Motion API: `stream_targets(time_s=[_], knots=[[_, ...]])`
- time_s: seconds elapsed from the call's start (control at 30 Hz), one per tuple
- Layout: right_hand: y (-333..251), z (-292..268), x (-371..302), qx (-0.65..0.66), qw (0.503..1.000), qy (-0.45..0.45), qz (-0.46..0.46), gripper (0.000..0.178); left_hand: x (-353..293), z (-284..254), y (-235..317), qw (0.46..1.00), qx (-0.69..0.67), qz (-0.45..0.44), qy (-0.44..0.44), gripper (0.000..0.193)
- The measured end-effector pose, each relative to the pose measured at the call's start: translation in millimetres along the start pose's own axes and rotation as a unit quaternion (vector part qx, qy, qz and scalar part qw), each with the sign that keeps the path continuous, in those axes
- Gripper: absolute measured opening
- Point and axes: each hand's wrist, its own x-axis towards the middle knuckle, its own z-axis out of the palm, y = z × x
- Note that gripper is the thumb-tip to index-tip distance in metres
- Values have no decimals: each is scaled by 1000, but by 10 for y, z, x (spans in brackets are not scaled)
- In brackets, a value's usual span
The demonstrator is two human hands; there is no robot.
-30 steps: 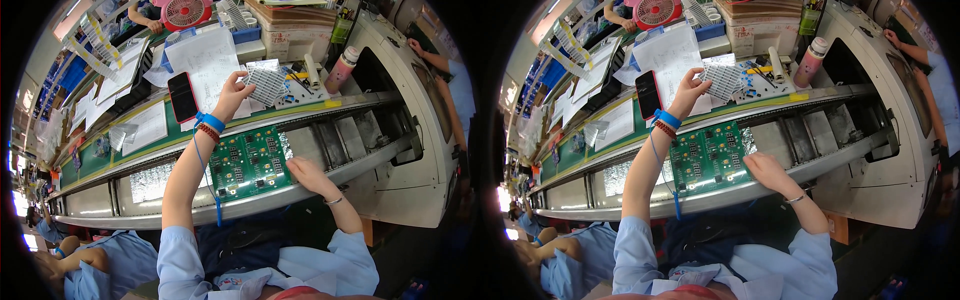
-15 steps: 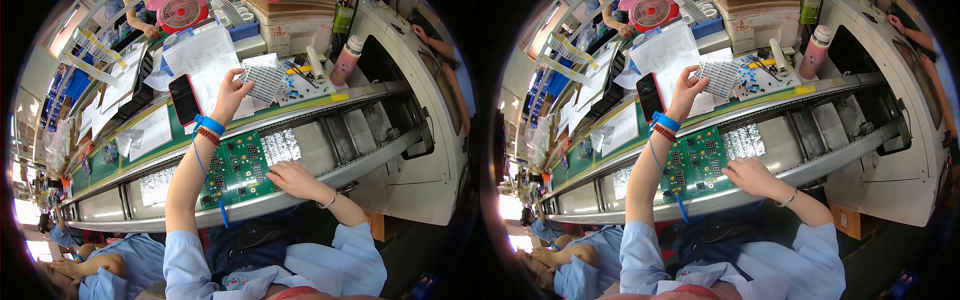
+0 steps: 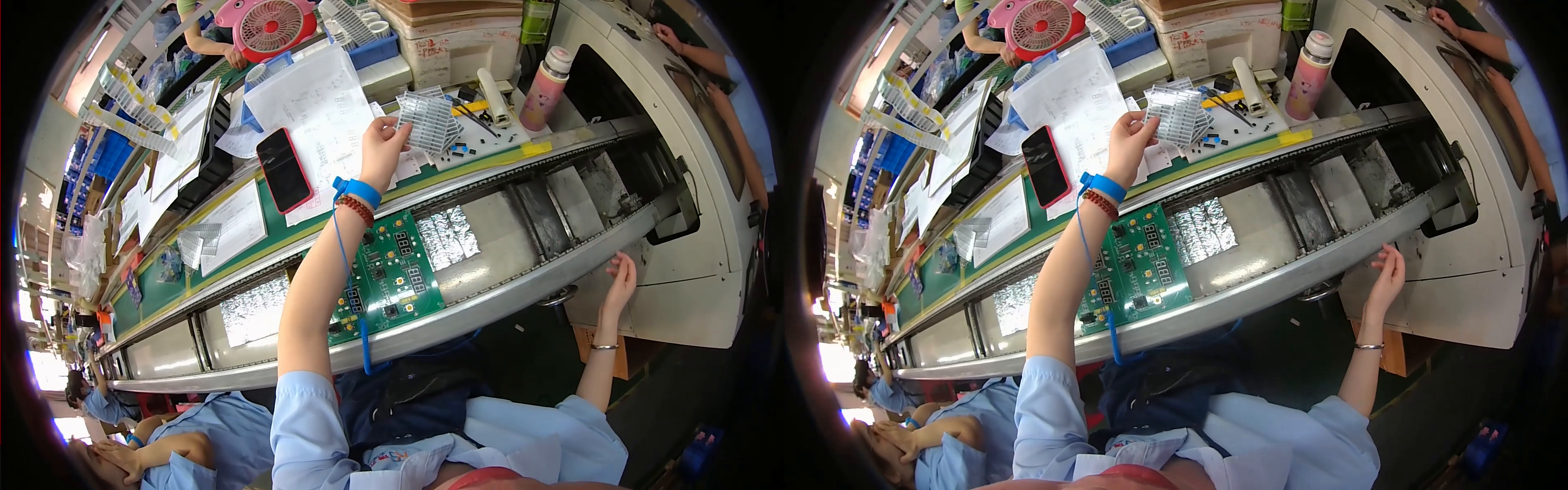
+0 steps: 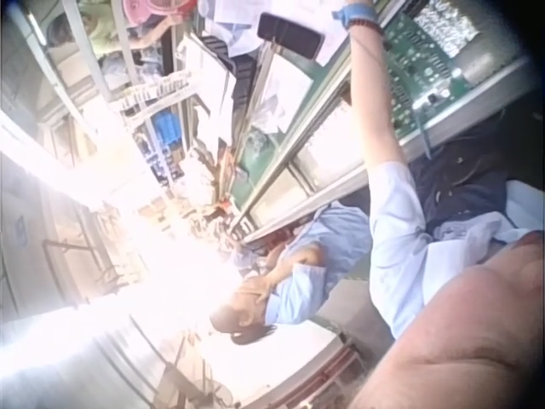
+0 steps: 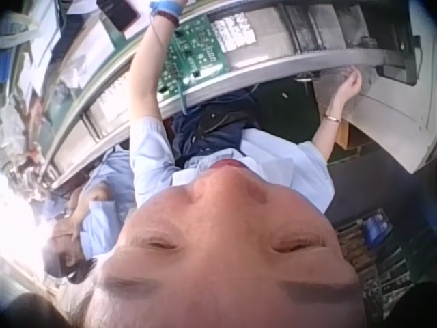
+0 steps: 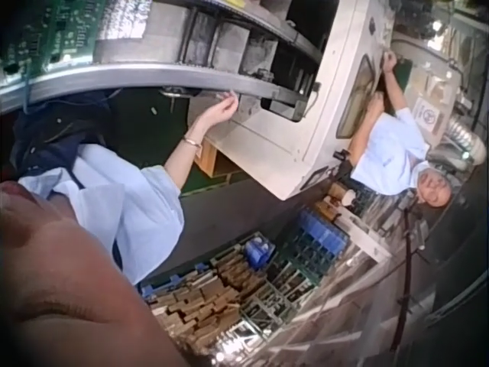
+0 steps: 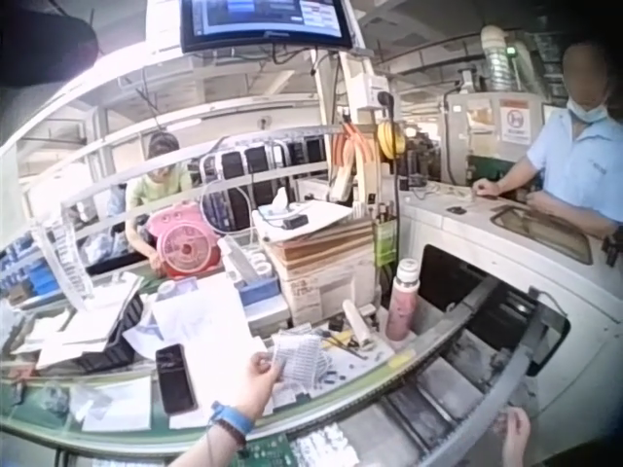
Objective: The person assembles electronic components by hand onto a printed circuit board, using thermal paste strips and a heat sink.
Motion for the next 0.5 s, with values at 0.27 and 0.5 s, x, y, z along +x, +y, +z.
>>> stream_targets(time_s=[0.27,0.5], knots=[[1693,-258,-351,42,961,-19,274,20,73,28,15,997,-12,-73,37,24],[1653,394,-449,106,909,-124,383,22,371,-315,-434,925,325,149,128,18]])
